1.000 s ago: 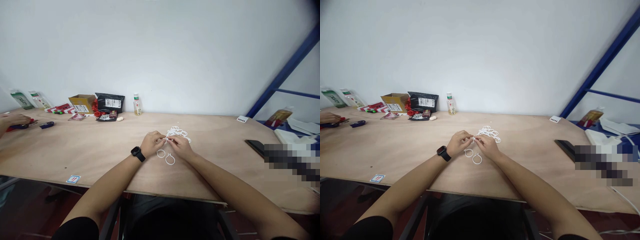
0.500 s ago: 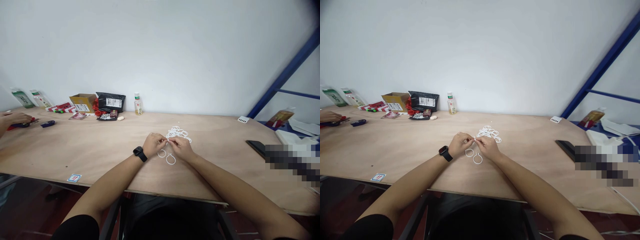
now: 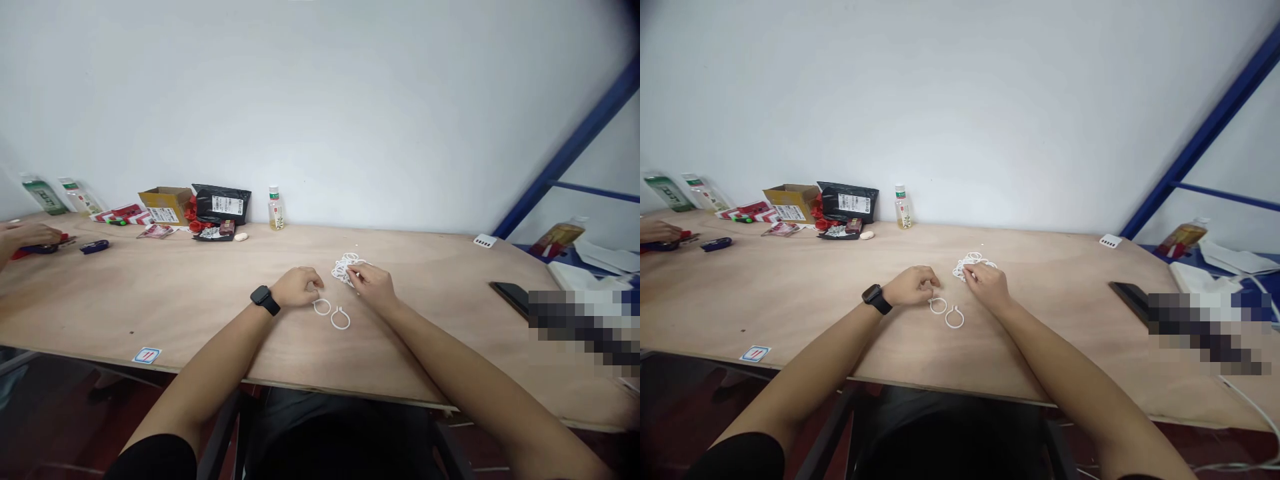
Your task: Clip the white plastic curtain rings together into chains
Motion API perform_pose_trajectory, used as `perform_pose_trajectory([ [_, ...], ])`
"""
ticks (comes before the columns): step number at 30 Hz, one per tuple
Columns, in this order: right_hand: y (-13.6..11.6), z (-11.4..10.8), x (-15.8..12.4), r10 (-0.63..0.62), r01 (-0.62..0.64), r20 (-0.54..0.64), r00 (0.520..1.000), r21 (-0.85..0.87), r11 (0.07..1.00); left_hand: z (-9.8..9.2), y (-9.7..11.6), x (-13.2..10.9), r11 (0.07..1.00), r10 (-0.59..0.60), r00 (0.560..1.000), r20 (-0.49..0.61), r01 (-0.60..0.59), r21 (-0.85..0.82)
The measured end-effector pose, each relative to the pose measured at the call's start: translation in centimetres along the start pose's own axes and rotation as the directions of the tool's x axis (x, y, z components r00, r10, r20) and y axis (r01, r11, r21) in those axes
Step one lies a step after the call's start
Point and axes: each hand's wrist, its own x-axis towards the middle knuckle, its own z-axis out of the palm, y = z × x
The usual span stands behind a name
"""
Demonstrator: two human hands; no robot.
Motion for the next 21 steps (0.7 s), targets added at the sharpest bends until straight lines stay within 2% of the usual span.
perform_pose_trajectory([
  [4,1.4,-0.1,0.2,0.055,-0.047,0.044,0.998,-0.170,0.984,0.4,-1.3,-0.5,0.998,-0.070,0.976,0.205,0.069,0.014],
  [6,1.7,0.0,0.3,0.105,-0.082,0.094,0.990,-0.223,0.971,0.8,-1.4,-0.5,0.996,-0.085,0.966,0.245,0.079,0.035],
  [8,1.5,0.1,0.4,0.141,-0.109,0.134,0.981,-0.221,0.969,1.0,-1.3,-0.4,0.996,-0.091,0.968,0.236,0.084,0.038],
  [11,0.6,0.0,0.4,0.127,-0.113,0.139,0.982,-0.102,0.988,0.9,-0.6,-0.1,0.992,-0.123,0.982,0.146,0.120,0.026],
  [14,-0.9,0.0,0.3,0.037,-0.050,0.137,0.990,0.092,0.994,0.8,0.0,0.1,0.990,-0.139,0.990,-0.023,0.140,0.007],
  [18,-2.9,0.3,0.0,-0.061,0.010,0.191,0.980,0.256,0.967,1.2,0.7,0.4,0.997,-0.071,0.982,-0.176,0.063,-0.054],
  [21,-3.6,0.5,-0.1,-0.057,-0.001,0.188,0.980,0.293,0.956,1.6,0.9,0.5,0.996,-0.009,0.966,-0.258,-0.014,-0.086],
])
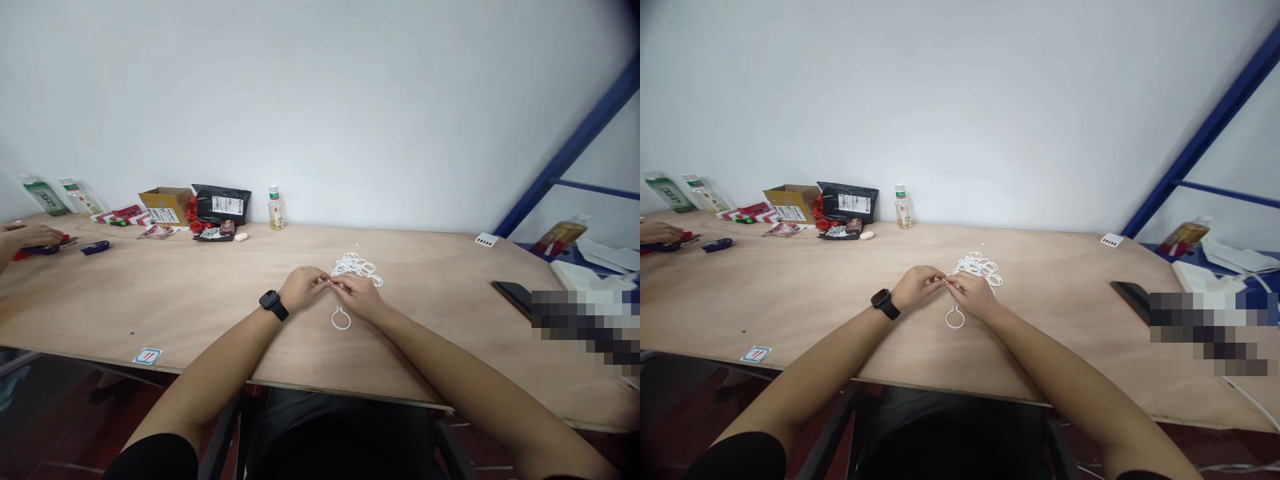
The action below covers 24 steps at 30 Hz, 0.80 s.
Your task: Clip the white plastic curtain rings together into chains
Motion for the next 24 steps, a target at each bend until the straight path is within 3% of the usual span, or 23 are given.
perform_pose_trajectory([
  [11,-0.13,-0.22,0.08,0.132,-0.125,-0.097,0.987,0.072,0.989,0.30,-0.03,-0.08,0.987,0.141,0.982,-0.124,-0.150,-0.065],
  [17,-0.10,0.04,0.03,0.214,-0.196,-0.144,0.966,0.127,0.972,0.51,0.28,-0.11,0.986,0.166,0.979,-0.116,-0.166,0.010],
  [24,-0.46,-0.04,-0.17,0.200,-0.180,-0.144,0.969,0.138,0.974,0.87,0.58,-0.29,0.990,0.134,0.983,-0.122,-0.129,0.051],
])
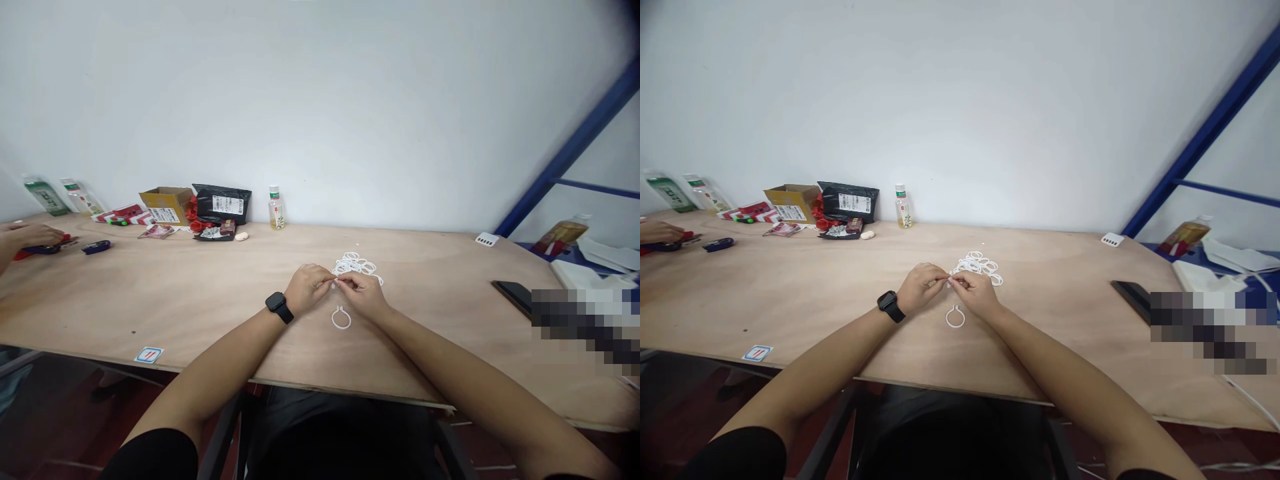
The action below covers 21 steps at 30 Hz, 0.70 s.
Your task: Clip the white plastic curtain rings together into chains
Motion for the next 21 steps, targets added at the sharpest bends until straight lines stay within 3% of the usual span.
perform_pose_trajectory([
  [6,-0.4,0.1,0.0,-0.001,0.001,-0.007,1.000,0.006,1.000,0.5,0.0,0.0,1.000,-0.020,1.000,-0.023,0.020,-0.017],
  [11,0.2,0.0,0.3,-0.013,0.008,-0.073,0.997,-0.071,0.997,1.1,0.0,-0.1,0.986,-0.145,0.988,-0.059,0.139,-0.096],
  [15,2.2,-1.0,0.9,-0.111,0.093,-0.060,0.992,-0.242,0.966,1.2,0.0,-0.3,0.969,-0.224,0.966,0.129,0.234,-0.073],
  [18,3.9,-1.9,1.4,-0.069,0.043,-0.072,0.995,-0.317,0.947,1.4,0.1,-0.6,0.987,-0.134,0.932,0.336,0.158,-0.043],
  [21,4.6,-2.2,1.7,0.009,-0.039,-0.092,0.996,-0.335,0.941,1.7,0.2,-0.6,0.997,-0.041,0.912,0.407,0.061,-0.037],
])
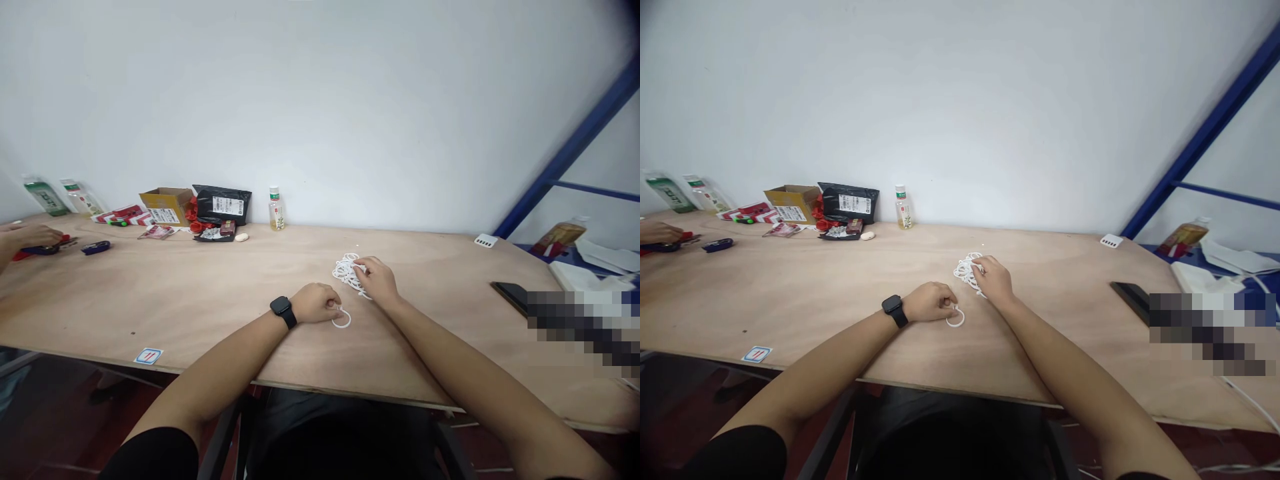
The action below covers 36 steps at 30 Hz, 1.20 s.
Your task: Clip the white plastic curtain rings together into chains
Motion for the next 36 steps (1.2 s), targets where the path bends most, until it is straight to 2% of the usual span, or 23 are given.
perform_pose_trajectory([
  [2,-0.3,0.0,-0.1,-0.011,0.010,0.030,1.000,0.025,1.000,0.0,-0.1,0.1,1.000,-0.002,1.000,0.014,0.002,0.027],
  [4,-1.1,0.0,-0.4,-0.072,0.066,0.079,0.994,0.074,0.995,-0.1,-0.4,0.1,0.998,-0.033,0.999,0.009,0.032,0.052],
  [8,-2.8,0.2,-1.0,-0.178,0.142,0.193,0.965,0.188,0.972,-0.8,-0.8,0.1,0.996,-0.077,0.988,-0.131,0.082,0.033],
  [12,-3.8,0.5,-1.4,-0.160,0.081,0.269,0.950,0.283,0.956,-1.1,-0.7,0.1,0.993,-0.118,0.941,-0.317,0.109,-0.044],
  [16,-4.1,0.5,-1.3,-0.103,-0.006,0.281,0.954,0.363,0.932,-1.0,-0.7,0.2,0.993,-0.109,0.907,-0.406,0.081,-0.086],
  [21,-4.0,0.4,-1.4,-0.049,-0.061,0.275,0.960,0.377,0.924,-1.0,-0.9,0.1,0.996,-0.069,0.890,-0.451,0.033,-0.088],
  [27,-3.7,0.7,-1.6,0.032,-0.148,0.272,0.962,0.417,0.897,-1.3,-0.8,0.0,0.987,-0.016,0.910,-0.413,-0.051,-0.150],
  [36,-4.5,0.5,-1.4,0.079,-0.229,0.301,0.950,0.501,0.835,-1.2,-0.2,0.2,0.992,-0.009,0.866,-0.500,-0.057,-0.116],
])
